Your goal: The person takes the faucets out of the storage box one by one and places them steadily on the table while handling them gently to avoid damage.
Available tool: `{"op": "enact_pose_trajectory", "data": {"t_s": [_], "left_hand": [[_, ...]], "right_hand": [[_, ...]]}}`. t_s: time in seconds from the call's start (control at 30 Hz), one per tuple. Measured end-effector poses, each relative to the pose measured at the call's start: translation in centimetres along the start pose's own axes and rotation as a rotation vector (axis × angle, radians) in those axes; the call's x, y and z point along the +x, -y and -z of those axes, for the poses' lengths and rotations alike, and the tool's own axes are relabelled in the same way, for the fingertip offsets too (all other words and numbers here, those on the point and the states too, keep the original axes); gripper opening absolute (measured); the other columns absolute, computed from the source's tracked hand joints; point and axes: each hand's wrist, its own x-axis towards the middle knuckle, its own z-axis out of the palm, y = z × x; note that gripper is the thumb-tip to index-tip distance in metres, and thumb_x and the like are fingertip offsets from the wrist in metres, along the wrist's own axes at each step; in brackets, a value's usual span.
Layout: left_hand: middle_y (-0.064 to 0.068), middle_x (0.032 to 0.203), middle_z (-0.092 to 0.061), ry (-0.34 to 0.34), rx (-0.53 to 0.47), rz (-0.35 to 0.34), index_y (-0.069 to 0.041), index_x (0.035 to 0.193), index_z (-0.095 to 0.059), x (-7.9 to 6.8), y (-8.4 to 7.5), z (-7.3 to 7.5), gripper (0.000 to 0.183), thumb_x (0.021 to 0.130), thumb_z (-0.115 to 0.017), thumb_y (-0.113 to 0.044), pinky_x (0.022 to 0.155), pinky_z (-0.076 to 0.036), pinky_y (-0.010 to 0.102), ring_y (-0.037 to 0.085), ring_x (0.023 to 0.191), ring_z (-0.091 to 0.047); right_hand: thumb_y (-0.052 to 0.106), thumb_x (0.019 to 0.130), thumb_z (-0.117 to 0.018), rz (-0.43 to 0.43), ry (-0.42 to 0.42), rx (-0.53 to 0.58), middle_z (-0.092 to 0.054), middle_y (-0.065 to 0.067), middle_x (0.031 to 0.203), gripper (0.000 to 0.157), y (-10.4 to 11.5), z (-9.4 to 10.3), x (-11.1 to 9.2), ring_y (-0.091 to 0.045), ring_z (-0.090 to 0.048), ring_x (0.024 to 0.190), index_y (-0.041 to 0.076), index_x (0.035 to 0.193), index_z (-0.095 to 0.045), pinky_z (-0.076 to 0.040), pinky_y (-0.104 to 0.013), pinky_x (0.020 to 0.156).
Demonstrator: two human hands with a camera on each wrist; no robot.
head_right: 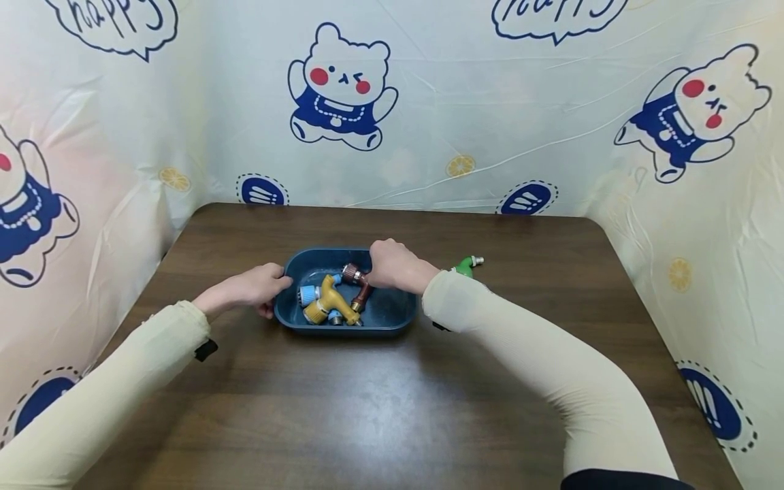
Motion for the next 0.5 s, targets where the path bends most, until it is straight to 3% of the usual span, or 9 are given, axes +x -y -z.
{"op": "enact_pose_trajectory", "data": {"t_s": [0.17,0.23,0.4,0.5], "left_hand": [[0.015,0.070,-0.064,-0.013,0.002,0.013,0.005,0.101,-0.054,-3.6,-4.2,-0.1,0.027,0.111,-0.037,-0.012,0.056,-0.061,0.033,0.021,0.056,-0.068],[0.014,0.069,-0.064,-0.018,0.004,0.018,0.005,0.099,-0.054,-4.0,-4.6,-0.2,0.027,0.111,-0.036,-0.011,0.055,-0.061,0.032,0.020,0.055,-0.068],[0.015,0.069,-0.065,0.002,-0.004,-0.005,0.004,0.098,-0.054,-2.9,-3.3,0.0,0.027,0.111,-0.037,-0.013,0.055,-0.062,0.035,0.024,0.057,-0.070],[0.017,0.073,-0.067,0.003,-0.015,0.016,0.002,0.103,-0.056,-0.9,-1.0,-0.1,0.027,0.112,-0.041,-0.019,0.057,-0.063,0.038,0.026,0.060,-0.072]], "right_hand": [[0.036,0.099,-0.075,0.009,0.009,-0.002,-0.065,-0.008,0.078,0.034,0.1,0.1,0.1,-0.017,-0.062,0.058,0.004,0.095,-0.066,-0.051,-0.027,0.052],[0.036,0.099,-0.075,0.005,0.023,0.005,-0.065,-0.009,0.078,0.034,0.1,0.1,0.1,-0.017,-0.064,0.057,0.003,0.097,-0.066,-0.051,-0.027,0.051],[0.036,0.099,-0.075,-0.013,0.055,0.031,-0.067,-0.009,0.078,0.033,0.2,0.2,0.1,-0.023,-0.070,0.062,0.003,0.100,-0.068,-0.054,-0.026,0.050],[0.035,0.100,-0.075,-0.020,0.070,0.031,-0.066,-0.010,0.078,0.032,0.3,0.1,0.2,-0.023,-0.070,0.062,0.004,0.098,-0.069,-0.053,-0.026,0.050]]}}
